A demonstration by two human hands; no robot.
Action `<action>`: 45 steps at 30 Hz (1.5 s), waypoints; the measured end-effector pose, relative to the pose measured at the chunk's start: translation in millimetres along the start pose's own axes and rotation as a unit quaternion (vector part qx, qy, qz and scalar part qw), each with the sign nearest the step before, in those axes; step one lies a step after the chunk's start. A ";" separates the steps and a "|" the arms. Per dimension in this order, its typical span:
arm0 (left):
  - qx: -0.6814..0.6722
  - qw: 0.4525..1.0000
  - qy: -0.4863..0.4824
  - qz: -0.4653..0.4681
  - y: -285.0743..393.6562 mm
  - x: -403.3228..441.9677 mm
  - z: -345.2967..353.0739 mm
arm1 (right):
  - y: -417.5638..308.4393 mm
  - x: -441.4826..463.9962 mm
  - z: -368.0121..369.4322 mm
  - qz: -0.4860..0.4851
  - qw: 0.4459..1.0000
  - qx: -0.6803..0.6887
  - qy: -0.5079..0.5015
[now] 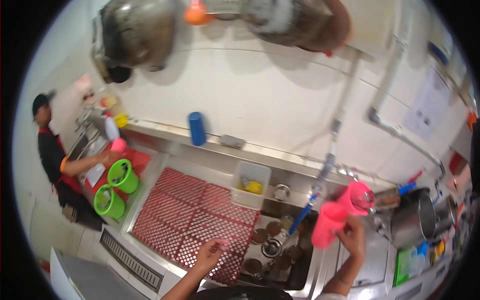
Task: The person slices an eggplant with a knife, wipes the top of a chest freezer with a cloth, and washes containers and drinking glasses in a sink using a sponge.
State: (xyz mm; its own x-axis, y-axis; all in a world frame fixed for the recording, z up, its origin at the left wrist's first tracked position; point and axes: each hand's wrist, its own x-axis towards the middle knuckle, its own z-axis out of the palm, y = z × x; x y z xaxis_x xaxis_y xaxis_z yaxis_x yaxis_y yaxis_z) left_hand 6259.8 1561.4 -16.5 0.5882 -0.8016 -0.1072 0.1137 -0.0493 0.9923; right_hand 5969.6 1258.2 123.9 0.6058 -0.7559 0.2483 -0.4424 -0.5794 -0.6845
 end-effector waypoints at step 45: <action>-0.045 0.996 0.083 0.003 -1.9 -2.8 -69.4 | 37.1 171.2 330.0 0.132 0.989 0.017 0.065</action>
State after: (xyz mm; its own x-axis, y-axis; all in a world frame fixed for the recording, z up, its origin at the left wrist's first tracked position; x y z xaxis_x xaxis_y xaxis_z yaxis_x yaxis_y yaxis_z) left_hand 6313.5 1605.1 -22.4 0.7129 -0.6915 -0.1166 0.1758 0.0153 0.9843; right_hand 6275.1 1208.0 -85.2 0.3802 -0.9140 0.1420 -0.5507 -0.3470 -0.7592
